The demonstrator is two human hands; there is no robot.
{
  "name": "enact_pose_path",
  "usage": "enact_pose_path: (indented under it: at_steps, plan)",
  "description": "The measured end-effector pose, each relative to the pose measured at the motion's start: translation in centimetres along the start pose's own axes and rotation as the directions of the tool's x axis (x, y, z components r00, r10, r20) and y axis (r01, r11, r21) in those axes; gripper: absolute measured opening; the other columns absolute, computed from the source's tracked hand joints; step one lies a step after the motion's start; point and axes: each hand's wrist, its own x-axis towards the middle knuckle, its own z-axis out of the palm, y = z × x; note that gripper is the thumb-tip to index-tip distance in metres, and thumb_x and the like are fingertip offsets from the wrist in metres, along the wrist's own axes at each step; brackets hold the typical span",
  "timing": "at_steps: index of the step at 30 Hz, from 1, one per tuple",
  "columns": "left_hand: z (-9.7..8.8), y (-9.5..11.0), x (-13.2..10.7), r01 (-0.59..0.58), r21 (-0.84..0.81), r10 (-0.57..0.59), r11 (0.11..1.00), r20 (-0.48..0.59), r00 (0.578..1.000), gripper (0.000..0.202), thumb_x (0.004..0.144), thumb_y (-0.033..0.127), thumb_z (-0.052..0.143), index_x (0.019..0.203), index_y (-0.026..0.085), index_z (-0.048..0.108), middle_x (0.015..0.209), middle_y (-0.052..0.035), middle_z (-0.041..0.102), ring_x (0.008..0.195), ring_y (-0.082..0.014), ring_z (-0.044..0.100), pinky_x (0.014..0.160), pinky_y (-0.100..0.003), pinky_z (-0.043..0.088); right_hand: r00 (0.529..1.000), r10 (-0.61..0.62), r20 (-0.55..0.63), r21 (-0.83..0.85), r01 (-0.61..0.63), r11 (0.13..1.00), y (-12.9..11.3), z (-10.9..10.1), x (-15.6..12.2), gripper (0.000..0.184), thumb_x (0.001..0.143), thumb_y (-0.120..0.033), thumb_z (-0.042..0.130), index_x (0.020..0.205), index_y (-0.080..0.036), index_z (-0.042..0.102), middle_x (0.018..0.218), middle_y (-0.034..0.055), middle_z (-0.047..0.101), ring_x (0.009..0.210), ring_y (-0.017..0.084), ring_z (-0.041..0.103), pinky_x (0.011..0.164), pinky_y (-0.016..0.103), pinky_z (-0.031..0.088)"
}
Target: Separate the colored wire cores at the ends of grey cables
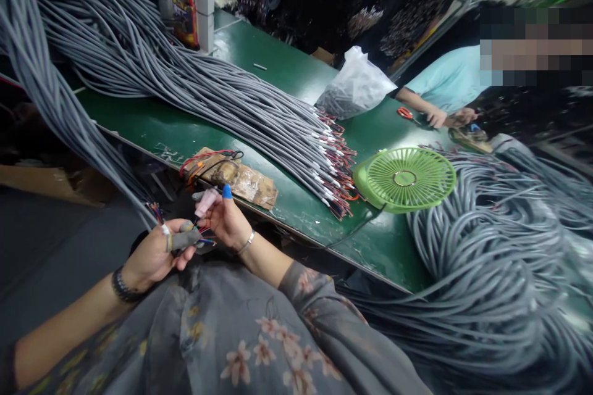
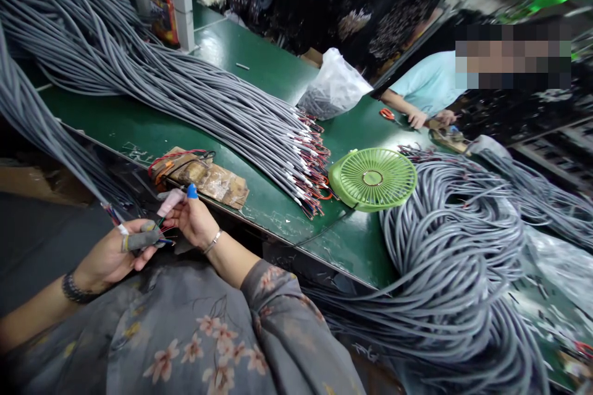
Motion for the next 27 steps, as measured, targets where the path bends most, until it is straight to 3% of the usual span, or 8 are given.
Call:
enact_pose_path:
  at_steps: [2, 8, 16, 18, 22, 27]
  plan:
    - [0.1, -0.1, -0.7, -0.001, 0.028, 0.001, 1.0, -0.001, 1.0, 0.058, 0.041, 0.061, 0.104, 0.052, 0.018, 0.067, 0.044, -0.0006, 0.064, 0.031, -0.007, 0.047, 0.034, -0.018, 0.032, 0.999, 0.016, 0.045, -0.014, -0.015, 1.0, -0.3, -0.1, -0.5, 0.063, 0.104, -0.076, 0.055, 0.083, -0.018, 0.069, 0.075, 0.0033, 0.071, 0.063, 0.013, 0.061, 0.059, 0.023, 0.055]
    - [1.2, 0.4, -1.6, -0.062, -0.021, 0.059, 0.998, -0.105, 0.993, 0.055, 0.037, 0.056, 0.106, 0.052, 0.018, 0.07, 0.043, 0.0004, 0.063, 0.032, -0.0081, 0.05, 0.034, -0.018, 0.035, 0.995, -0.097, 0.038, -0.063, 0.099, 0.993, 0.1, -0.4, -1.2, 0.039, 0.093, -0.054, 0.084, 0.085, -0.018, 0.069, 0.072, -0.0017, 0.069, 0.061, 0.009, 0.059, 0.06, 0.02, 0.055]
    - [2.1, 0.6, -1.0, -0.101, -0.06, 0.091, 0.993, -0.16, 0.983, 0.045, 0.039, 0.046, 0.103, 0.053, 0.019, 0.07, 0.044, 0.0007, 0.064, 0.033, -0.0086, 0.052, 0.036, -0.018, 0.037, 0.992, -0.125, 0.013, -0.094, 0.126, 0.988, 0.4, -0.3, -0.9, 0.045, 0.084, -0.061, 0.087, 0.087, -0.019, 0.072, 0.07, -0.002, 0.067, 0.058, 0.01, 0.055, 0.058, 0.023, 0.054]
    - [2.2, 0.5, -0.9, -0.116, -0.054, 0.106, 0.992, -0.157, 0.982, 0.043, 0.041, 0.045, 0.102, 0.052, 0.019, 0.07, 0.044, 0.0006, 0.064, 0.033, -0.0087, 0.052, 0.036, -0.018, 0.037, 0.978, -0.207, -0.02, -0.145, 0.202, 0.969, 0.7, -0.5, -1.0, 0.052, 0.077, -0.068, 0.089, 0.082, -0.02, 0.071, 0.067, -0.0028, 0.066, 0.057, 0.01, 0.054, 0.058, 0.024, 0.052]
    - [2.3, 0.5, -0.7, -0.129, -0.051, 0.12, 0.99, -0.152, 0.981, 0.042, 0.044, 0.045, 0.101, 0.054, 0.019, 0.07, 0.045, 0.0005, 0.065, 0.034, -0.009, 0.053, 0.037, -0.019, 0.036, 0.902, -0.42, -0.102, -0.271, 0.381, 0.884, 1.3, -1.0, -0.7, 0.061, 0.073, -0.079, 0.087, 0.073, -0.021, 0.068, 0.064, -0.0027, 0.065, 0.058, 0.011, 0.055, 0.06, 0.024, 0.049]
    - [2.5, 0.2, -0.5, -0.123, -0.05, 0.114, 0.991, -0.144, 0.983, 0.04, 0.046, 0.044, 0.098, 0.055, 0.019, 0.067, 0.046, 0.0011, 0.065, 0.035, -0.0092, 0.053, 0.038, -0.019, 0.037, 0.972, -0.229, -0.062, -0.094, 0.223, 0.97, 1.2, -0.3, 0.0, 0.06, 0.077, -0.079, 0.085, 0.083, -0.02, 0.073, 0.069, -0.0006, 0.068, 0.059, 0.013, 0.058, 0.058, 0.026, 0.051]
